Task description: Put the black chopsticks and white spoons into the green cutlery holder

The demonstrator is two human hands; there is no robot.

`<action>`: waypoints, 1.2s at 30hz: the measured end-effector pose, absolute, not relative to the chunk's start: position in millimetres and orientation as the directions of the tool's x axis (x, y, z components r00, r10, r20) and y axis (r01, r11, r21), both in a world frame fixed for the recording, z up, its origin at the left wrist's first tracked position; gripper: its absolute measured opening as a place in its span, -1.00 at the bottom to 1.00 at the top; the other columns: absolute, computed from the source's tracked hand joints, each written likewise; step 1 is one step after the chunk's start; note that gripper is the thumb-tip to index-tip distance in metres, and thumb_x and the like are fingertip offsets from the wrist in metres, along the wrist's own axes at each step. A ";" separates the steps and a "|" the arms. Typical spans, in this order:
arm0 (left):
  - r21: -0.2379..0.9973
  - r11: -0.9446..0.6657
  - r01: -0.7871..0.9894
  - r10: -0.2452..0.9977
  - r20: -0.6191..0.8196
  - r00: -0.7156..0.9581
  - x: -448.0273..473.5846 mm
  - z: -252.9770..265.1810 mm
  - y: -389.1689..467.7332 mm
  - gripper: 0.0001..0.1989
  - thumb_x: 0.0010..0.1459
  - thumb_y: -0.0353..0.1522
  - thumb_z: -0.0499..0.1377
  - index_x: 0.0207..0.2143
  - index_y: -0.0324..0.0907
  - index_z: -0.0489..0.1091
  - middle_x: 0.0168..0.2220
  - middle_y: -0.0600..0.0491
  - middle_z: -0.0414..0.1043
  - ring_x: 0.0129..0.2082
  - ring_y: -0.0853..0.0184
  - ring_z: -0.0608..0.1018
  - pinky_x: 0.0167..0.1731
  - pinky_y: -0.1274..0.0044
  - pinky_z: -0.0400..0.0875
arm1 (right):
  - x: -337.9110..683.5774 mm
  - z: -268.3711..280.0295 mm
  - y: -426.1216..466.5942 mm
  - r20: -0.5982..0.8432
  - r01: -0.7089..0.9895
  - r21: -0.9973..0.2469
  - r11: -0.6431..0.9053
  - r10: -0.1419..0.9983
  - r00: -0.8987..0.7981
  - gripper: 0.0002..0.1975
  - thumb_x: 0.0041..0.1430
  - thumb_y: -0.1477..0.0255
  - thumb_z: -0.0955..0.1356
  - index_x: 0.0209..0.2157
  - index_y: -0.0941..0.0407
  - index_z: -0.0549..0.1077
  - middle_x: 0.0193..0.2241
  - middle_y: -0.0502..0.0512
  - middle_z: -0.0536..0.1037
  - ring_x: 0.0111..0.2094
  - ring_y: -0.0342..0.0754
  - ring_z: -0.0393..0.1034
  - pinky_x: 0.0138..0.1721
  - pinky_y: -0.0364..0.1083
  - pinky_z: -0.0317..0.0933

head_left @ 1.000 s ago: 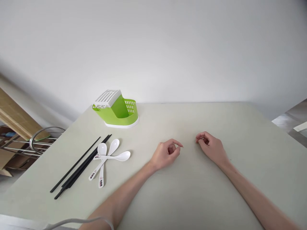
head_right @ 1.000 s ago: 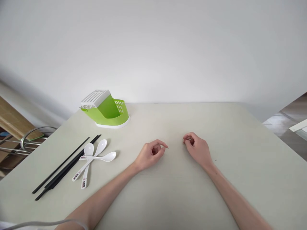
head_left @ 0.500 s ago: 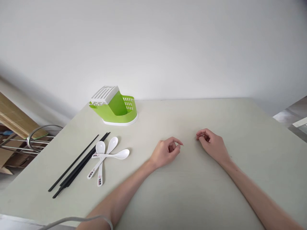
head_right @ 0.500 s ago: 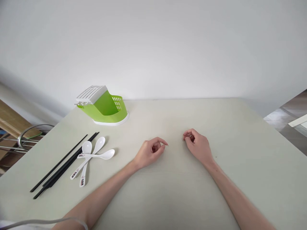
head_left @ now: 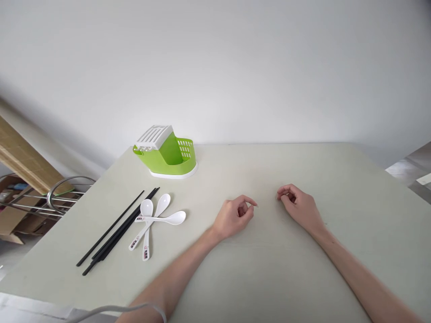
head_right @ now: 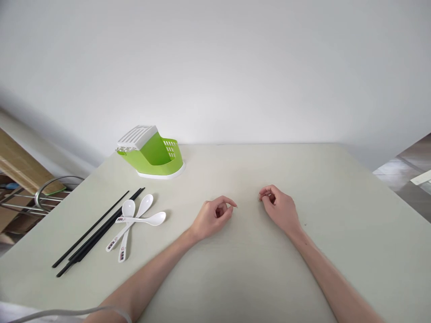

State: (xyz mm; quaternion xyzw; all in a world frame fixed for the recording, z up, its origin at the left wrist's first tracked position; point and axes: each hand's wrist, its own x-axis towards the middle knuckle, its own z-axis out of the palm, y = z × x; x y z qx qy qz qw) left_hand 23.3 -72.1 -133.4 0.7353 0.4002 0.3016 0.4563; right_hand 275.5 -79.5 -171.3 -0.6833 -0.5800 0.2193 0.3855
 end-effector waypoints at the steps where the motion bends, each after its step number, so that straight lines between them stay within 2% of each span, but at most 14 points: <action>1: 0.911 -0.265 0.317 0.865 0.079 0.496 23.2 -133.4 -72.2 -0.81 0.29 -0.32 0.13 -0.15 -0.17 0.51 -0.58 0.24 0.24 -0.58 0.47 0.29 -0.50 0.59 0.20 | 275.2 -170.7 -79.4 0.151 0.621 -0.783 -0.026 0.961 0.230 -0.82 0.13 0.35 0.27 -0.27 0.00 0.50 -0.33 0.04 0.68 -0.45 -0.03 0.41 -0.35 -0.07 0.24; 30: 0.839 -0.377 0.391 0.843 0.136 0.521 22.4 -132.7 -75.4 -0.80 0.31 -0.35 0.10 -0.12 -0.16 0.50 -0.57 0.25 0.23 -0.58 0.47 0.32 -0.47 0.59 0.25 | 273.2 -171.7 -79.2 0.158 0.620 -0.784 -0.004 0.966 0.206 -0.82 0.13 0.37 0.27 -0.27 0.00 0.49 -0.34 0.03 0.68 -0.44 -0.03 0.44 -0.32 -0.06 0.26; 33: 0.777 -0.442 0.447 0.823 0.154 0.546 5.9 -128.5 -84.9 -0.78 0.35 -0.33 0.08 -0.09 -0.14 0.49 -0.58 0.25 0.22 -0.59 0.46 0.30 -0.46 0.59 0.25 | 272.6 -170.6 -78.9 0.139 0.617 -0.787 -0.021 0.968 0.210 -0.83 0.13 0.38 0.27 -0.28 0.00 0.49 -0.34 0.02 0.68 -0.46 -0.04 0.42 -0.35 -0.07 0.25; 36: 0.627 -0.530 0.570 0.813 0.186 0.552 -34.7 -117.3 -100.1 -0.75 0.38 -0.33 0.05 -0.04 -0.11 0.49 -0.58 0.24 0.25 -0.59 0.46 0.30 -0.46 0.58 0.25 | 272.0 -169.4 -79.3 0.126 0.618 -0.786 -0.029 0.970 0.206 -0.83 0.13 0.39 0.27 -0.28 -0.01 0.48 -0.33 0.00 0.68 -0.47 -0.05 0.41 -0.36 -0.08 0.24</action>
